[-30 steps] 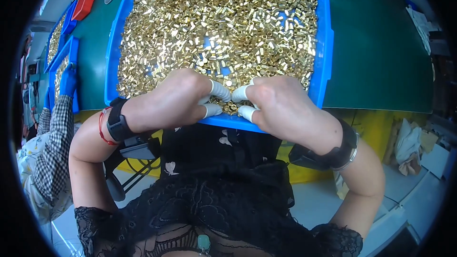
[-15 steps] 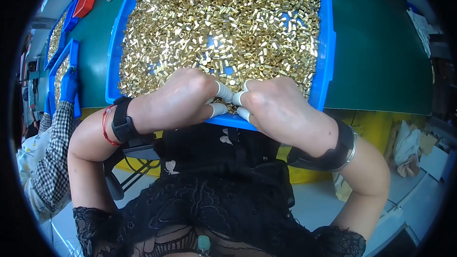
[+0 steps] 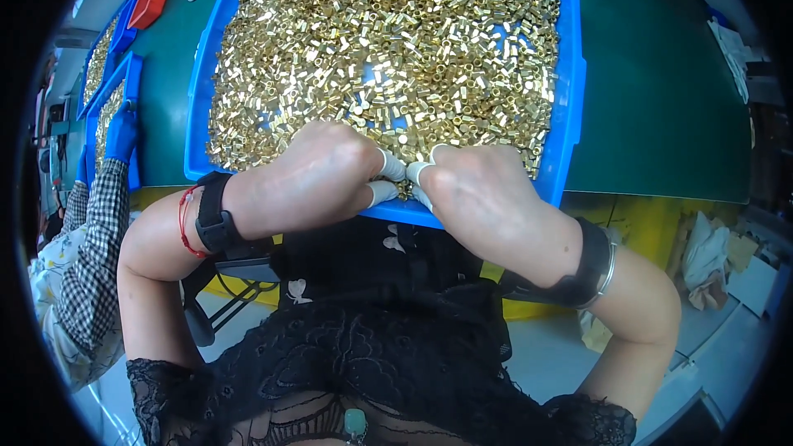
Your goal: Sorting and inspecting small gold-colored hardware components from a tray at a manual workstation.
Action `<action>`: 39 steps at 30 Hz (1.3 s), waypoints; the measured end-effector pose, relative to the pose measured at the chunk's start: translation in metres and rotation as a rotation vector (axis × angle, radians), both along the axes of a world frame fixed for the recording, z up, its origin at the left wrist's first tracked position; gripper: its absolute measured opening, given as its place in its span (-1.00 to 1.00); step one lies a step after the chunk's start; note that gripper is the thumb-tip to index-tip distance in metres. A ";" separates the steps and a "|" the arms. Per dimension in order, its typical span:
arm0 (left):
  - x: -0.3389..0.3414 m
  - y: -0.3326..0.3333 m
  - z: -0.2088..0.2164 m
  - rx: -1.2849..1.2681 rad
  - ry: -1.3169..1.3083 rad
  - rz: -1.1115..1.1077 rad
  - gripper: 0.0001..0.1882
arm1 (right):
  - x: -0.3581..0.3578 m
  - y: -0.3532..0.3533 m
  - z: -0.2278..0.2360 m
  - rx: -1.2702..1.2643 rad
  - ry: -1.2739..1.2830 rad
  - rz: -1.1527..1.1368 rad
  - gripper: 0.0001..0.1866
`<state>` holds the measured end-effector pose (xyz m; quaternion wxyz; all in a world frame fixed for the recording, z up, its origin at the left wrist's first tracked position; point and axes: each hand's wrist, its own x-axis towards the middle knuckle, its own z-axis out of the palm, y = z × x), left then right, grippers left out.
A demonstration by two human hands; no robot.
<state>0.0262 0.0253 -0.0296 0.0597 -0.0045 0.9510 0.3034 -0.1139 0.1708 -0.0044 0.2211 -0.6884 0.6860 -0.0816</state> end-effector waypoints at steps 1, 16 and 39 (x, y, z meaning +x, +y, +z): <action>0.000 -0.002 -0.001 -0.001 -0.003 0.001 -0.89 | 0.001 -0.004 -0.001 0.017 0.024 0.016 -0.85; 0.006 -0.001 -0.014 0.196 0.034 0.031 -0.85 | -0.004 -0.007 -0.002 0.185 -0.215 -0.151 -0.84; -0.114 -0.193 0.103 1.533 0.290 0.722 -0.76 | -0.099 -0.248 0.104 -0.069 -0.359 -0.544 -0.84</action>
